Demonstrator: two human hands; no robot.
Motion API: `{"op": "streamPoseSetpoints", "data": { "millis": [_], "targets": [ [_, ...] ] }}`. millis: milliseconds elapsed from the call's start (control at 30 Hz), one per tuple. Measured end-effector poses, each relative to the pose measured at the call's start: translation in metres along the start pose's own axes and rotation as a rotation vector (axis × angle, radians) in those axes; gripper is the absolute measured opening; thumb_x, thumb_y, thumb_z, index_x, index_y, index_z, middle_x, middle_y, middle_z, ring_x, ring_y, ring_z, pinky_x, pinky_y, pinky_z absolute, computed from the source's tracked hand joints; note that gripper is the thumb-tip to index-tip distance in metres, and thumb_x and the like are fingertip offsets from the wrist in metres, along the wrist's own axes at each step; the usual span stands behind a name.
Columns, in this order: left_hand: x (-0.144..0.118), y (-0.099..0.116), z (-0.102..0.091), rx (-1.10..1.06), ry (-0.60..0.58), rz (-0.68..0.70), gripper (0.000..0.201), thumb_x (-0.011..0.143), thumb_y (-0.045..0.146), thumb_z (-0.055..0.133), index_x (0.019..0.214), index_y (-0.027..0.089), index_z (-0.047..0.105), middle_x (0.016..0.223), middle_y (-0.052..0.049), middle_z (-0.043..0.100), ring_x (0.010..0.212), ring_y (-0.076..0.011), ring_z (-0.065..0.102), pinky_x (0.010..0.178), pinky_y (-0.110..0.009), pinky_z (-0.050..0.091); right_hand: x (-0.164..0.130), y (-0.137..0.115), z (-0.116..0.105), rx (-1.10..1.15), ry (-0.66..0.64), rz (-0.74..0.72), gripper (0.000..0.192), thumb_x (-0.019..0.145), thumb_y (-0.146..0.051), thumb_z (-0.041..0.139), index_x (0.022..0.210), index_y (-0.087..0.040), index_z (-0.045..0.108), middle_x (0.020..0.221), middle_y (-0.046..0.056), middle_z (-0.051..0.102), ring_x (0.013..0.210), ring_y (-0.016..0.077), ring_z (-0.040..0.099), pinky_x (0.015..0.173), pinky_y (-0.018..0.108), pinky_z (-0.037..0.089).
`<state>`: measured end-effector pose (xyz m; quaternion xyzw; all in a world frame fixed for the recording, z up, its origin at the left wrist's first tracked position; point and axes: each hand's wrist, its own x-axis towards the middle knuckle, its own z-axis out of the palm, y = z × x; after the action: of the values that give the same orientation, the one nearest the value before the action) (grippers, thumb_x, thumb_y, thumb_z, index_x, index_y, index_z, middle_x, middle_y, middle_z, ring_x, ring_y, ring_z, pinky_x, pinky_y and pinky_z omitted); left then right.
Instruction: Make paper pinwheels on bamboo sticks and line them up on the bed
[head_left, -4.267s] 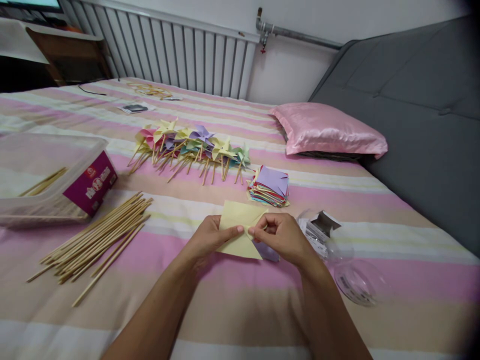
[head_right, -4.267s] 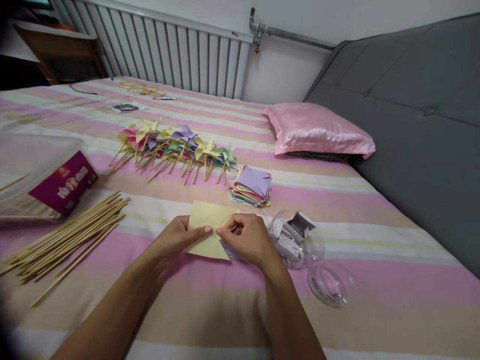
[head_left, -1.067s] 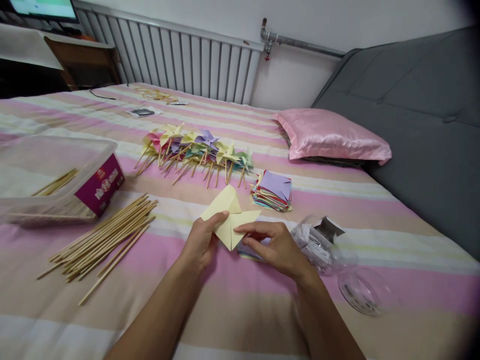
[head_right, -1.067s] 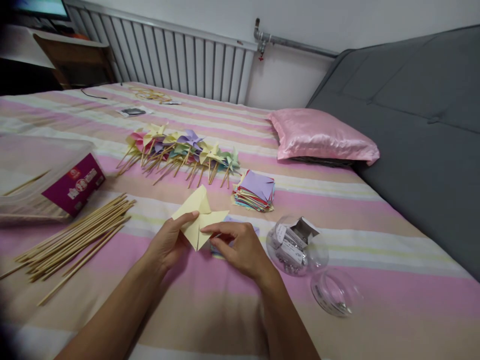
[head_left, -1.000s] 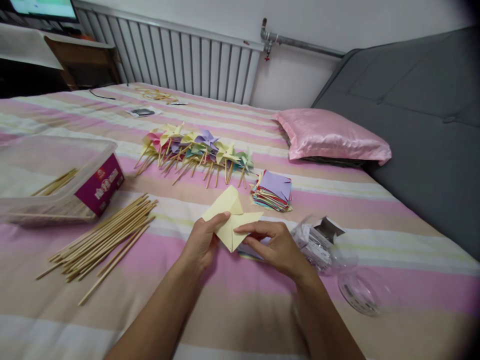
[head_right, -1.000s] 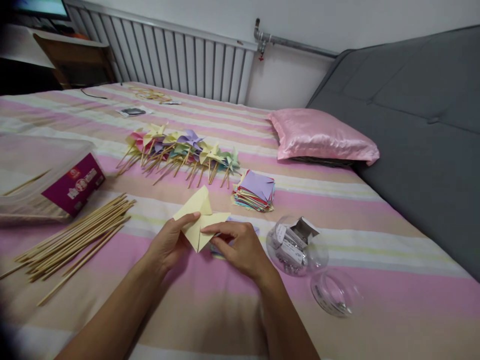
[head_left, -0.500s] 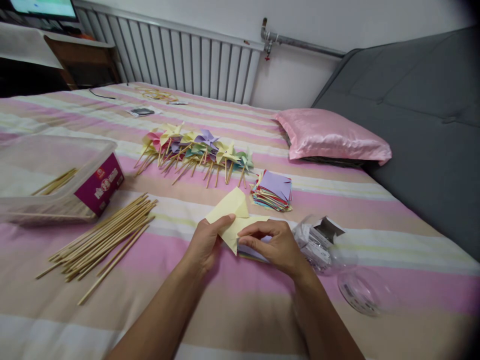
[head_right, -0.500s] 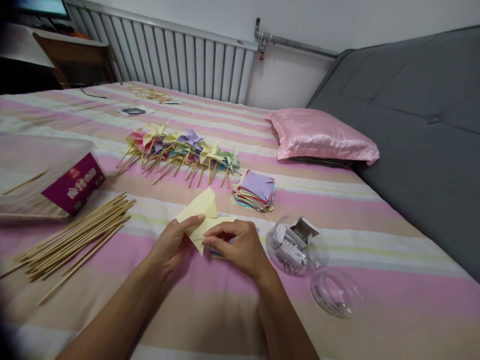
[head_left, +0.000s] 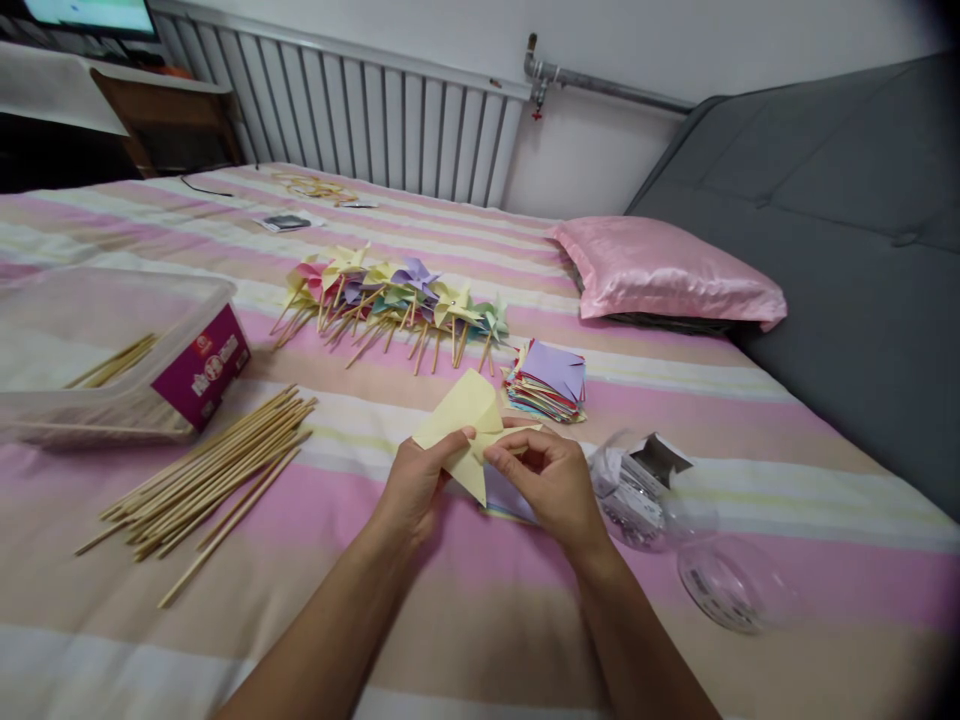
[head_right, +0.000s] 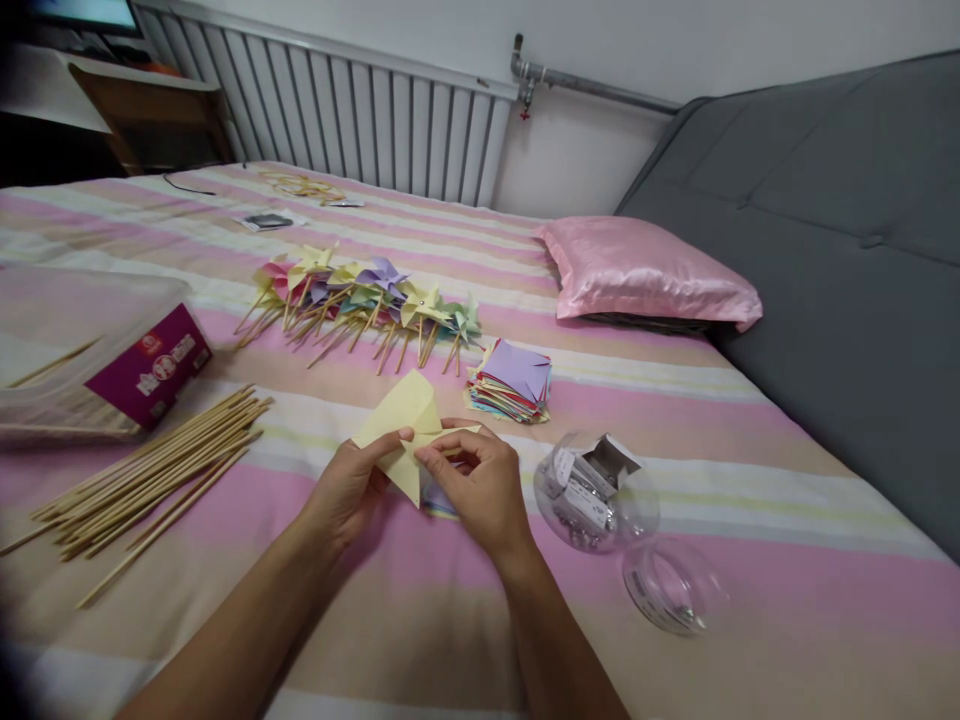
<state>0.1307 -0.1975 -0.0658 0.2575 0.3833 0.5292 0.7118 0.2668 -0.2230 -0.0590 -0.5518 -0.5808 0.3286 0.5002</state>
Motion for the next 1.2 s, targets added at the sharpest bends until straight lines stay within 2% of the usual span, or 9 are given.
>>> {"op": "streamPoseSetpoints", "data": {
  "millis": [200,500,733,1000,1200],
  "targets": [
    [0.0,-0.001,-0.001,0.059,0.001,0.023,0.019,0.062,0.02,0.074,0.076,0.009,0.068,0.071,-0.004,0.068,0.06,-0.0119,0.058,0.056,-0.021,0.044,-0.002,-0.001,0.007,0.033,0.072,0.015,0.016,0.072,-0.034,0.067,0.069,-0.019,0.068,0.084,0.009,0.069,0.102,0.0247,0.061,0.069,0.029,0.052],
    [0.0,-0.002,0.001,0.072,-0.008,0.033,0.025,0.064,0.022,0.075,0.083,0.008,0.068,0.077,-0.007,0.068,0.067,-0.0139,0.06,0.062,-0.023,0.047,-0.003,0.001,0.01,0.027,0.206,-0.049,0.016,0.074,-0.034,0.067,0.071,-0.018,0.069,0.098,0.01,0.064,0.102,0.0239,0.06,0.064,0.027,0.053],
    [-0.002,-0.002,0.0,0.086,-0.009,0.036,0.026,0.064,0.023,0.076,0.082,0.007,0.068,0.074,-0.006,0.066,0.065,-0.0141,0.059,0.06,-0.024,0.047,-0.003,0.001,0.011,0.019,0.232,-0.046,0.015,0.075,-0.031,0.067,0.071,-0.018,0.069,0.1,0.01,0.063,0.102,0.022,0.058,0.065,0.026,0.052],
    [-0.003,-0.003,0.002,0.096,-0.015,0.034,0.03,0.063,0.024,0.077,0.086,0.007,0.068,0.078,-0.009,0.068,0.067,-0.016,0.061,0.061,-0.026,0.048,-0.003,0.003,0.013,0.074,0.242,0.01,0.02,0.076,-0.035,0.065,0.072,-0.015,0.066,0.103,0.009,0.061,0.082,0.0173,0.063,0.06,0.026,0.052],
    [-0.003,-0.002,0.003,0.089,-0.011,0.029,0.03,0.062,0.025,0.077,0.085,0.007,0.068,0.078,-0.009,0.069,0.066,-0.0156,0.061,0.06,-0.025,0.048,-0.002,0.002,0.013,0.019,0.264,-0.03,0.018,0.076,-0.032,0.066,0.069,-0.015,0.065,0.098,0.009,0.063,0.091,0.0188,0.062,0.064,0.025,0.052]
  ]
}}
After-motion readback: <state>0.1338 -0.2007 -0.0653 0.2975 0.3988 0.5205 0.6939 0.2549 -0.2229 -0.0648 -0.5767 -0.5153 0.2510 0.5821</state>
